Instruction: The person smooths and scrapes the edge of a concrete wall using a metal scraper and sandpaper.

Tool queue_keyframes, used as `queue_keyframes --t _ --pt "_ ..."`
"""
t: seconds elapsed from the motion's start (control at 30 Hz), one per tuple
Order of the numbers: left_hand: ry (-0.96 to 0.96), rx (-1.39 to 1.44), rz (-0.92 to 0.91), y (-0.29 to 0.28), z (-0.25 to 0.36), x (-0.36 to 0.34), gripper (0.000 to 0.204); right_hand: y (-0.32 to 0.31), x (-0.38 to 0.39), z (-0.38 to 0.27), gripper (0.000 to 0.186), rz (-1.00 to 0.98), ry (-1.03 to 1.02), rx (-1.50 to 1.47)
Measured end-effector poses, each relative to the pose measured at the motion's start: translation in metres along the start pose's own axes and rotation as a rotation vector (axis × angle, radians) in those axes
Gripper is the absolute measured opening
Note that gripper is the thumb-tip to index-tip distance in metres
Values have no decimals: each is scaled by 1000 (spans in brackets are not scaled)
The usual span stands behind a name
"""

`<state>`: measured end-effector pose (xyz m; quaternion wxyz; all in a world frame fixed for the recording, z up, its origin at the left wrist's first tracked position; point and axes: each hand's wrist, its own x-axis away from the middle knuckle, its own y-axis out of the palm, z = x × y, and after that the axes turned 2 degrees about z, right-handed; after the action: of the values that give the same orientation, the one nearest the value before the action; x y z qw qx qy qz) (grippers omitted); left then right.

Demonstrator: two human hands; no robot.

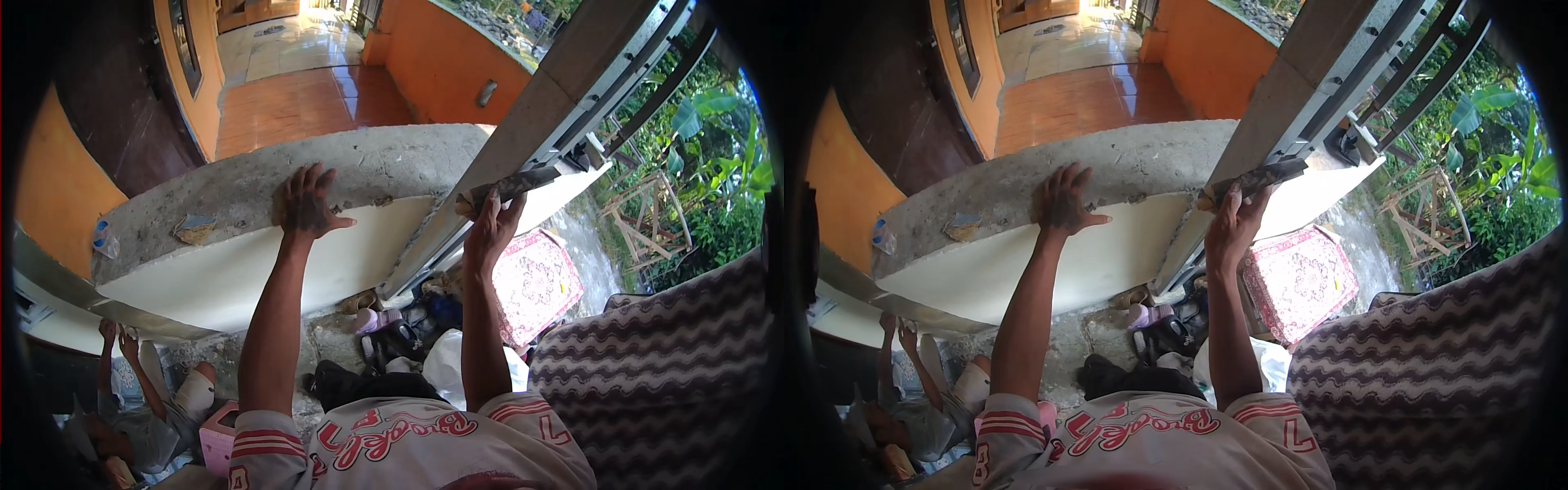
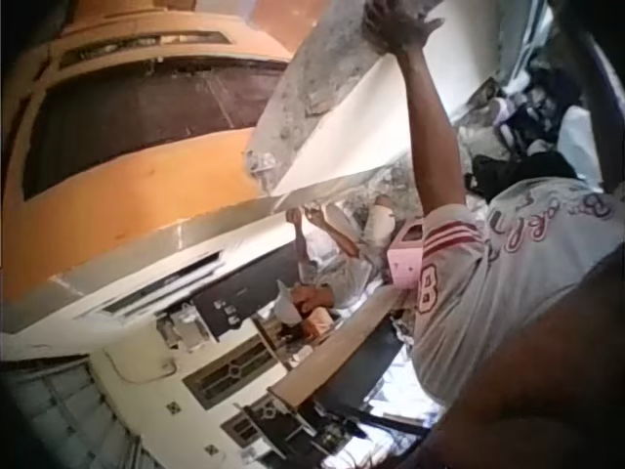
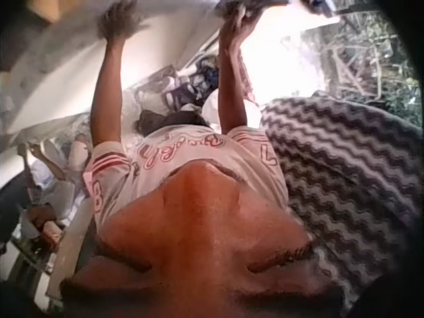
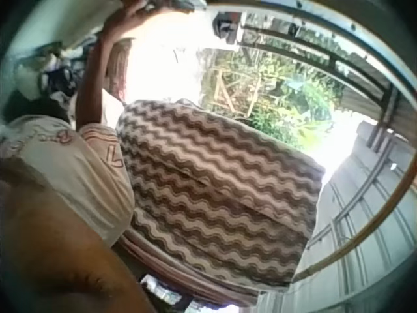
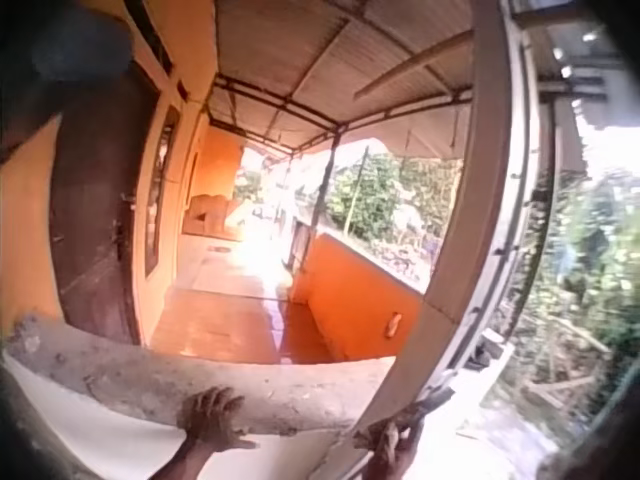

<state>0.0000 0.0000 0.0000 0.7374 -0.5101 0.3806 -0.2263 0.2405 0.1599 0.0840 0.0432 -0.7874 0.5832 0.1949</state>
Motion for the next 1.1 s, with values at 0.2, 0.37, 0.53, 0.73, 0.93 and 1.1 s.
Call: queue_keyframes --t 0.2,0.37,0.53,0.73,0.93,1.1 --pt "-25 3 -17 5 -1 -4 114 -38 44 76 44 -89 -85 408" --pt "45 -5 20 4 -11 -1 105 -16 56 108 57 -308 -100 471" --pt "153 -2 -53 -1 -62 24 100 48 96 164 69 -159 -27 383" --pt "-32 -117 -145 -64 -140 59 111 80 59 159 70 -123 185 410" --pt "37 -124 -77 -66 -166 76 113 96 87 156 61 -274 49 536" --pt "74 -63 -76 -66 -165 64 113 140 124 110 53 -270 -95 603"
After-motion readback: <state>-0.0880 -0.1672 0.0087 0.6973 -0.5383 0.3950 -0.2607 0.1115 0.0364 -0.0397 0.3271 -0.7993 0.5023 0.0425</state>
